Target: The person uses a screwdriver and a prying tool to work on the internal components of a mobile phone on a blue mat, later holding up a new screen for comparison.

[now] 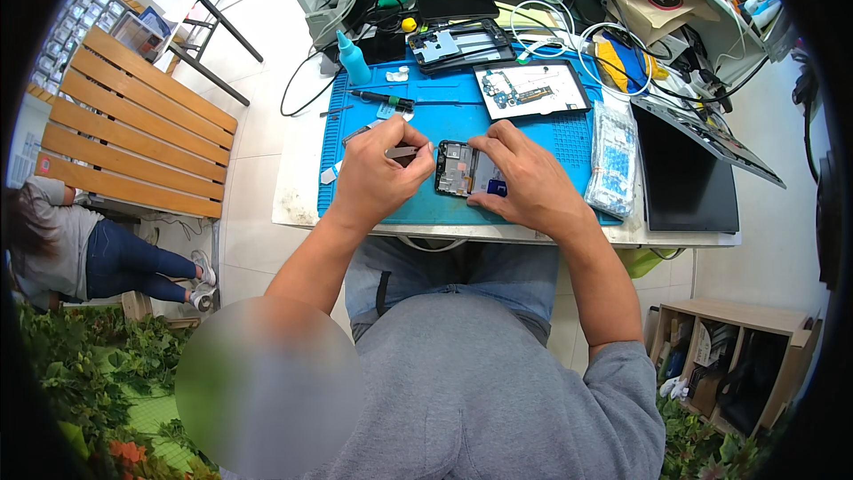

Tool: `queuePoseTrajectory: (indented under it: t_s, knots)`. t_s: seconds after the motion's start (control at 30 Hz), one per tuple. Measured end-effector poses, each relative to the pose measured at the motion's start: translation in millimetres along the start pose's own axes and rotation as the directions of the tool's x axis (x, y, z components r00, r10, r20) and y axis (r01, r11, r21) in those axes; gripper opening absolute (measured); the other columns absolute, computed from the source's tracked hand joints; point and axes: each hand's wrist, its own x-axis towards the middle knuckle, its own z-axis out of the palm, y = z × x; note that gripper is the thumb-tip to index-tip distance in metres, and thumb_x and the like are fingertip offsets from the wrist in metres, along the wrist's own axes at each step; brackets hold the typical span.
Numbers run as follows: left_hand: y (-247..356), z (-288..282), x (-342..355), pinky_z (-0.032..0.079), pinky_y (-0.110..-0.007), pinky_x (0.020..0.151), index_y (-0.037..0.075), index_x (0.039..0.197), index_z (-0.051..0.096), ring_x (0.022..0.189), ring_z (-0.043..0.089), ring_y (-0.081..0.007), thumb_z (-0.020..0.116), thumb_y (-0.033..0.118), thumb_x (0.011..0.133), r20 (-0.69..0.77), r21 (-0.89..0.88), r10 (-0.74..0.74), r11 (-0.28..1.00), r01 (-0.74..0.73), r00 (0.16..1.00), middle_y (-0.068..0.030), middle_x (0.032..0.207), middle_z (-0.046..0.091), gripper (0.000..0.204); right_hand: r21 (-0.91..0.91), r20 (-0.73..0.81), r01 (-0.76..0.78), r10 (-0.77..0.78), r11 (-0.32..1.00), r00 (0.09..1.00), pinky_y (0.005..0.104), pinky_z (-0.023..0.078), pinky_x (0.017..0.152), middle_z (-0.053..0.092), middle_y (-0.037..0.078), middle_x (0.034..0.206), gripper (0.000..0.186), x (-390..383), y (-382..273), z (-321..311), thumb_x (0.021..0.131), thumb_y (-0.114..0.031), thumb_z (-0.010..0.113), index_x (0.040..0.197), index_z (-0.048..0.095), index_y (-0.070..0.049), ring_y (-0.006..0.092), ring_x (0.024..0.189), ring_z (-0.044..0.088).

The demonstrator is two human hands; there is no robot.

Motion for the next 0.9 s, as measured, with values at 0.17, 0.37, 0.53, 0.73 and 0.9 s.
queuePoseTrajectory:
  t_s: [0.17,0.37,0.53,0.73,0.9]
  knots:
    - [-8,5,-13,0.064,-0.030,0.071,0.000,0.094,0.072,0.081,0.080,-0.0161,0.085,0.001,0.094,-0.040,0.092,0.266,0.961,-0.261,0.963,-0.0093,0.092,0.079,0.013,0.008,-0.015,0.018,-0.018,1.000,1.000,0.0499,0.058,0.102,0.063,0.017,0.132,0.072,0,1,0,0.079,-0.020,0.100,0.140,0.066,-0.003,0.0405,0.119,0.069]
    - [0,-5,5,0.063,-0.030,0.074,-0.001,0.094,0.072,0.078,0.078,-0.0156,0.085,0.006,0.093,0.041,0.021,-0.046,0.999,0.045,0.998,-0.0099,0.087,0.079,0.014,0.007,-0.012,0.031,-0.030,1.000,0.999,0.0498,0.058,0.102,0.063,0.016,0.132,0.073,1,-2,-2,0.077,-0.017,0.100,0.139,0.066,-0.003,0.0401,0.119,0.069]
    - [4,-13,27,0.061,-0.030,0.074,-0.001,0.092,0.072,0.077,0.077,-0.0155,0.085,0.014,0.092,0.129,0.032,-0.158,0.987,0.155,0.979,-0.0097,0.086,0.079,0.020,-0.010,-0.017,0.044,-0.044,0.999,0.999,0.0498,0.058,0.101,0.063,0.016,0.130,0.074,2,-2,-2,0.077,-0.017,0.101,0.140,0.066,-0.002,0.0396,0.118,0.069]
    - [2,-13,26,0.061,-0.030,0.073,-0.001,0.091,0.073,0.076,0.077,-0.0160,0.085,0.016,0.092,0.141,0.032,-0.187,0.982,0.185,0.972,-0.0093,0.086,0.079,0.021,-0.019,0.018,0.021,-0.021,1.000,1.000,0.0482,0.059,0.101,0.063,0.017,0.133,0.076,3,0,-2,0.078,-0.020,0.101,0.143,0.066,-0.004,0.0399,0.119,0.070]
    - [3,-11,19,0.063,-0.032,0.073,-0.001,0.091,0.073,0.078,0.080,-0.0181,0.085,0.015,0.092,0.147,0.054,-0.102,0.994,0.095,0.984,-0.0099,0.087,0.080,0.020,-0.032,0.031,0.016,-0.015,0.999,0.999,0.0487,0.059,0.101,0.063,0.017,0.135,0.076,4,-2,-3,0.078,-0.021,0.101,0.144,0.065,-0.004,0.0402,0.120,0.070]
